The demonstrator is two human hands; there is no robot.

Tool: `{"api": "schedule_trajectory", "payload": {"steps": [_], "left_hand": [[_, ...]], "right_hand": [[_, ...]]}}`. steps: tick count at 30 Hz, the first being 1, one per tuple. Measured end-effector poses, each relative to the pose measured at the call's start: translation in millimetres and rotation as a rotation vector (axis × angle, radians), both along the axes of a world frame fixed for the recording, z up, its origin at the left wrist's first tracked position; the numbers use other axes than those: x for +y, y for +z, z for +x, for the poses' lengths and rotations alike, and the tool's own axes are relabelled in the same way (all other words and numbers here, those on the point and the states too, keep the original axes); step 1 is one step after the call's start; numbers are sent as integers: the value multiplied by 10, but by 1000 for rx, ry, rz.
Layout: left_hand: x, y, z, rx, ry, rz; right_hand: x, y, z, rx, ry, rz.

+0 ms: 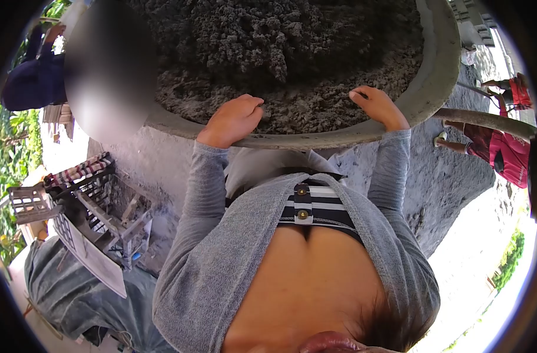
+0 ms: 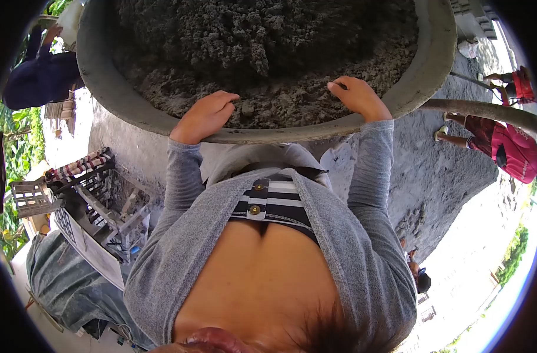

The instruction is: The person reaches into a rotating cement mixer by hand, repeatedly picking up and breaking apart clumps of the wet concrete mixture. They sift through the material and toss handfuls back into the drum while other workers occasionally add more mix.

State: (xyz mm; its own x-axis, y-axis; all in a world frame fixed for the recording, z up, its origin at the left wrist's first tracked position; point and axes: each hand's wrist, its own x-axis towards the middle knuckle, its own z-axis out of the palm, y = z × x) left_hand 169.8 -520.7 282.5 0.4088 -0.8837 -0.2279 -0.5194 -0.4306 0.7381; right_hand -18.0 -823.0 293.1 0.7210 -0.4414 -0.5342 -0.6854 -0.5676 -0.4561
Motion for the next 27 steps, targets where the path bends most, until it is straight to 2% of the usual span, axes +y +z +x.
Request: {"api": "schedule_trajectory", "payload": {"steps": [5,7,9,10,12,13,14,16,17,18,19,20,22,24,26,27], "left_hand": [[-11,44,4,-9,-54,67],[1,199,9,-10,-91,109],[48,440,44,-25,-332,-75],[2,587,107,-33,-323,-79],[-203,843,269,-213,-331,-193],[-332,889,396,-252,-319,-198],[-490,899,555,-296,-310,-205],[-764,625,774,-365,-149,-9],[-806,426,800,-374,-153,-20],[-836,200,814,-522,-103,182],[-854,107,844,-666,-44,388],[-825,134,854,-671,-35,386],[-670,214,843,-856,30,168],[-589,331,947,-944,98,108],[-586,421,1026,-958,487,147],[-607,413,1039,-961,496,136]], "right_hand": [[1,-22,4,9,0,-6],[-34,-52,-4,5,17,-6],[-59,-48,17,14,163,-24],[-11,86,89,9,172,-31],[89,426,251,-78,346,-6],[190,578,373,-268,396,-36],[288,713,552,-317,386,-28],[472,787,912,-429,386,-50],[527,755,1062,-491,397,-78],[553,551,1164,-497,395,-90],[585,214,1250,-631,417,-239],[602,13,1319,-762,443,-384],[674,-3,1280,-734,496,-368],[766,21,1238,-705,535,-358],[776,95,1238,-621,509,-374],[779,98,1270,-626,515,-386]]}}
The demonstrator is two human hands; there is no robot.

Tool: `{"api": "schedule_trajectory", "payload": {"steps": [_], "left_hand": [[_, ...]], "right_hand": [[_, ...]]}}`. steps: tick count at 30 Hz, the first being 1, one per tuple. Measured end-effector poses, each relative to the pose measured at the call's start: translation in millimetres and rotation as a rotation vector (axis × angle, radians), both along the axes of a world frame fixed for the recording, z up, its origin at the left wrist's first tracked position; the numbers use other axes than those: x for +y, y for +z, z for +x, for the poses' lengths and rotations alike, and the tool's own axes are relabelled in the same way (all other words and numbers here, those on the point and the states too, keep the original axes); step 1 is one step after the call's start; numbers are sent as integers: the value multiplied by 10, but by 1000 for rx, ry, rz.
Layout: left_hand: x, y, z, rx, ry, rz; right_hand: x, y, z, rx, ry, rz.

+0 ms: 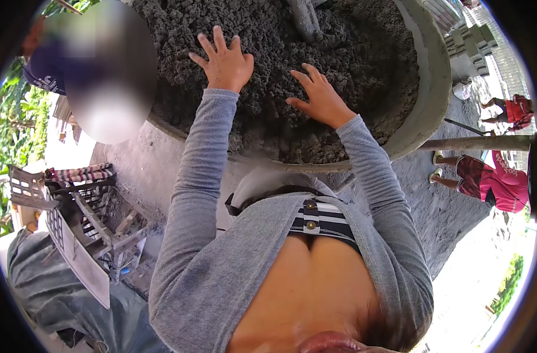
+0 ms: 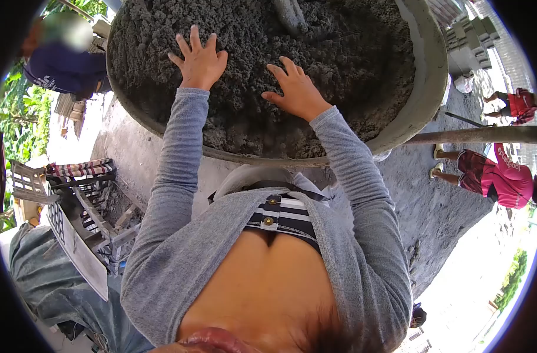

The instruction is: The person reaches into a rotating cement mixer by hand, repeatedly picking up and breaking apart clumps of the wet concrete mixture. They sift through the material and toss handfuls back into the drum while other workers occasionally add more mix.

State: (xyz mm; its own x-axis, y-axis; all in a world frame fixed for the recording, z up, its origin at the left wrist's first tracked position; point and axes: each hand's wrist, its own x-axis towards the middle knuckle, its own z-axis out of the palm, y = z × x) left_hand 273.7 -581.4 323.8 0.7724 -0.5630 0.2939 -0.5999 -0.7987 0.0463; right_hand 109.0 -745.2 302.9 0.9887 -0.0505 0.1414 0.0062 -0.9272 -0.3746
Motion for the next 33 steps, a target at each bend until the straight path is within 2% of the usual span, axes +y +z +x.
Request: {"api": "schedule_trajectory", "payload": {"steps": [3,5,6,7,9,10,11,13,14,15,16,17,19,20,21,22,25,26,27,28,31,33], "left_hand": [[19,-80,-44,361,85,191],[-34,42,-340,445,-83,287],[-51,141,-438,553,-173,219],[-19,260,-548,536,-237,109],[26,531,-759,219,-286,-81],[48,604,-781,193,-292,-93],[60,665,-796,78,-282,-125],[84,614,-806,-48,-265,-166],[89,413,-768,42,-326,-67],[110,326,-757,131,-386,35],[195,379,-862,192,-475,52],[301,467,-990,246,-566,68],[418,871,-1170,345,-657,-16],[444,883,-1187,323,-682,-24],[509,880,-1163,302,-616,-86],[539,865,-1156,287,-556,-144],[533,647,-1032,188,-691,-192],[533,592,-1030,173,-720,-190],[550,562,-1048,250,-801,-178],[555,544,-1059,333,-876,-161],[512,589,-1148,458,-875,-256],[441,591,-1187,470,-886,-254]], "right_hand": [[48,-40,28,62,-64,-21],[60,-29,27,29,-7,50],[35,-31,13,28,11,69],[-9,32,13,2,10,65],[-191,198,-40,-89,-149,95],[-307,284,-62,-163,-271,156],[-378,339,-85,-186,-266,139],[-406,433,-167,-202,-505,304],[-412,345,-141,-225,-333,270],[-304,390,-164,-131,-144,396],[-247,368,-199,-32,90,375],[-103,548,-304,113,74,167],[-64,755,-438,67,68,167],[-137,747,-503,22,-38,263],[-182,724,-589,-24,-153,359],[-215,683,-710,-43,-193,345],[-275,392,-952,-69,-388,374],[-315,205,-1004,-126,-432,279],[-289,226,-1019,-175,-473,187],[-267,248,-1065,-129,-529,245],[-129,426,-1004,-305,-659,259],[-14,585,-928,-319,-679,126]]}}
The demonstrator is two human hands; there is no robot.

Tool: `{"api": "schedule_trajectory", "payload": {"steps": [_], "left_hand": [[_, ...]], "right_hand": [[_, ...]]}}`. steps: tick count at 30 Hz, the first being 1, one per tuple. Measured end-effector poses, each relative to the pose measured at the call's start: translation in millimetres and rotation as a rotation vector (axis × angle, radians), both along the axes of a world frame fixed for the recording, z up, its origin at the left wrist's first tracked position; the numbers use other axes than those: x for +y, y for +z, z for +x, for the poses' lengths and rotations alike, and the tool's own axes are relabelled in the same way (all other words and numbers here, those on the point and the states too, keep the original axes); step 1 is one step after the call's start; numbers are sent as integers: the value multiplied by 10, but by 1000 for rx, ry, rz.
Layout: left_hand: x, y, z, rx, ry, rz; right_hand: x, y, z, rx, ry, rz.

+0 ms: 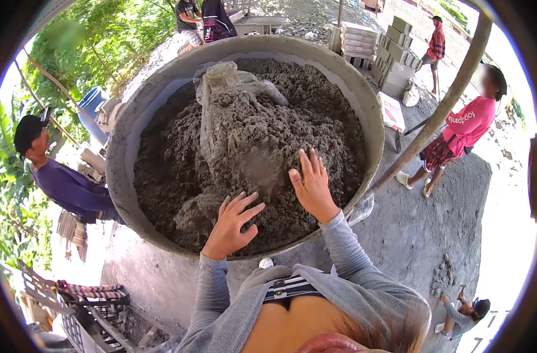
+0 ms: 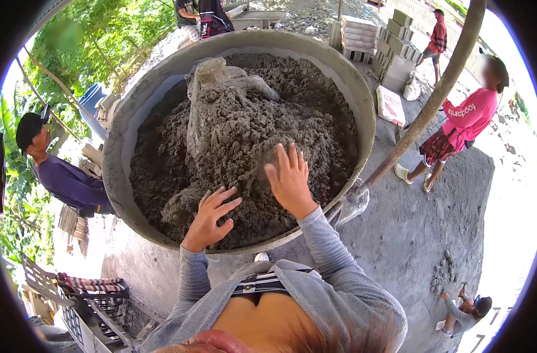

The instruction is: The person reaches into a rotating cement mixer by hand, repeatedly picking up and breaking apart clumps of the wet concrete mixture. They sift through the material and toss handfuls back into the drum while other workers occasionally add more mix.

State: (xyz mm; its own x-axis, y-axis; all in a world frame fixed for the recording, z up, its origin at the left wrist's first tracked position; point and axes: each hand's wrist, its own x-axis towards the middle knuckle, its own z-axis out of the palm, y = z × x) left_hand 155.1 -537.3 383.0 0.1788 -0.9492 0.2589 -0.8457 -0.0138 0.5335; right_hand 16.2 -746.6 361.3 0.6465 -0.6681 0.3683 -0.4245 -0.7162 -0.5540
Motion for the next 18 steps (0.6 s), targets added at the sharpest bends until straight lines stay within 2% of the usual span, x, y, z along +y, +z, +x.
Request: {"api": "schedule_trajectory", "payload": {"steps": [2,3,5,6,8,9,11,13,15,17,18], "left_hand": [[-53,-42,-4,81,-62,-8],[-62,-49,-21,123,-102,-25],[-47,-48,-18,195,-133,58],[-38,-50,-4,278,-150,144],[-27,-18,182,308,-173,187],[-3,-14,293,250,-109,179],[16,40,525,153,14,151],[-138,179,718,87,85,79],[-344,237,875,66,104,40],[-630,-89,1030,13,39,113],[-739,-410,1054,21,50,233]], "right_hand": [[135,42,60,62,-37,-187],[192,21,72,56,-49,-188],[322,-89,80,208,111,-278],[349,-297,116,196,278,-203],[499,-387,38,346,414,-311],[436,-327,90,347,412,-308],[168,-80,258,740,824,168],[9,152,337,458,814,131],[-250,157,611,304,800,4],[-400,24,868,105,656,49],[-407,-18,905,65,566,128]]}}
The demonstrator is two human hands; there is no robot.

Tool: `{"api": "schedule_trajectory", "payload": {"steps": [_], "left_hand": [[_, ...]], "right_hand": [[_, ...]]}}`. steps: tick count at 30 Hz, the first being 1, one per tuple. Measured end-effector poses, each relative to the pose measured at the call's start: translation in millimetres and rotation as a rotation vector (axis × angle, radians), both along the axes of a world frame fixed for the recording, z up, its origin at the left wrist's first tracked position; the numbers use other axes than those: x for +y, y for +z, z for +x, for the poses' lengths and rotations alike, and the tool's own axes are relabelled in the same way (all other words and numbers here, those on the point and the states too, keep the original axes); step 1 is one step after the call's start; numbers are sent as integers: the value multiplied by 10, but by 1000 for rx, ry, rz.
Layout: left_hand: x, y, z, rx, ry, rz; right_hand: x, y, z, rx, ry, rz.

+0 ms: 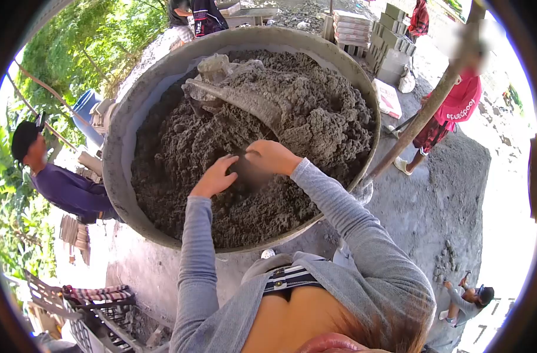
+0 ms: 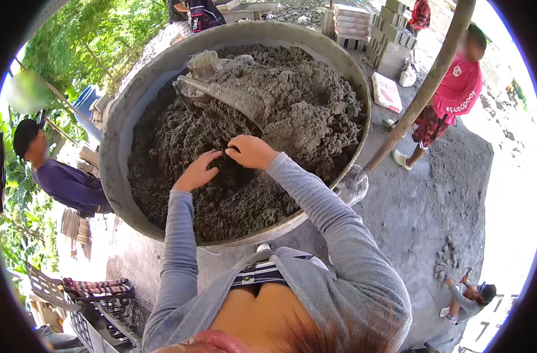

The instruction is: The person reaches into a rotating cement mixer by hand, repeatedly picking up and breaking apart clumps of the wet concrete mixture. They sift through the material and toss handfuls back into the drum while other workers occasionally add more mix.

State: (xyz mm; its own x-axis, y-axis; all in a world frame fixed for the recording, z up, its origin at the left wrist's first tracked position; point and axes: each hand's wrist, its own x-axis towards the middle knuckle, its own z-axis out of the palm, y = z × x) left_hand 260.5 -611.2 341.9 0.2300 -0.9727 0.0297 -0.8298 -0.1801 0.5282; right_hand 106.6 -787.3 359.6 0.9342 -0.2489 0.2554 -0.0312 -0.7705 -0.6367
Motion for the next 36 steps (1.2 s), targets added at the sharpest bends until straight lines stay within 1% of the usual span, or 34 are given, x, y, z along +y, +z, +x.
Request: {"api": "schedule_trajectory", "payload": {"steps": [1,2,3,4,5,6,7,8,9,10,11,12,13,14,15,16,17,18,19,20,21,22,23,24,25,26,27,28,30,31,32,34,35,36], "left_hand": [[-106,-342,13,9,9,119],[-148,-612,-33,-32,-24,454],[-160,-769,-170,-117,-90,726],[-121,-809,-293,-92,-89,743],[-126,-787,-353,74,-163,907],[-177,-776,-371,240,-239,1062],[-225,-821,-329,389,-199,1061],[-227,-151,-572,227,-332,854],[-226,-386,-442,239,-297,692],[-273,-770,-284,124,-207,528],[-295,-603,-308,89,-117,453],[-290,-725,-241,140,43,419],[-286,-829,-211,88,61,500],[-265,-930,-191,33,79,581],[-215,-975,-216,42,80,594],[-174,-1007,-263,-32,-55,847],[-154,-1030,-298,-106,-195,1094],[-156,-1050,-325,-93,-192,1103],[-184,-1066,-336,11,-191,1072],[-239,-1069,-324,110,-186,1037],[-284,-1084,-294,207,-182,998],[-320,-1096,-251,212,-178,1001],[-355,-1107,-219,165,-152,806],[-375,-1135,-186,118,-125,610],[-360,-1172,-153,127,-123,611],[-313,-1212,-119,75,-72,704],[-264,-1256,-87,22,-23,795],[-217,-1295,-56,27,-24,785],[-160,-1331,2,-50,-115,1144],[-186,-1280,-3,-97,-160,1320],[-224,-1227,-2,-109,-160,1298],[-234,-1013,10,99,7,911],[-262,-1095,65,101,18,664],[-291,-1019,56,98,22,662]], "right_hand": [[-139,-599,128,-55,-54,-99],[-317,-1163,242,-110,-104,-207],[-279,-1081,186,-96,-92,-202],[-175,-911,88,533,49,-247],[-85,-799,34,1159,202,-288],[-42,-817,1,1172,218,-283],[18,-854,-11,1218,295,-237],[69,-904,-8,1259,373,-186],[47,-1042,42,1112,367,-136],[91,-831,66,1000,363,-179],[30,-907,138,895,348,-110],[-88,-1131,268,776,336,-32],[-160,-1188,300,537,316,-50],[-196,-1268,252,470,99,73],[-252,-1442,241,544,-38,-41],[-249,-1538,212,614,-173,-158],[-250,-1629,155,621,-164,-151],[-204,-1596,83,913,-82,-144],[-130,-1547,52,1203,8,-141],[-41,-1498,97,1208,21,-141],[61,-1447,173,1346,240,-172],[145,-1424,226,1474,462,-202],[233,-1458,205,1277,441,-172],[271,-1491,224,1279,445,-172],[314,-1530,246,1111,461,-91],[378,-1575,254,944,475,-10],[453,-1634,251,949,381,-174],[479,-1682,251,955,379,-183],[353,-1672,245,1347,457,-236],[249,-1620,203,1380,423,-154],[149,-1565,221,1379,400,-169],[59,-1442,305,1338,393,-185],[-22,-1385,297,1137,306,-155],[-55,-1297,310,1134,307,-159]]}}
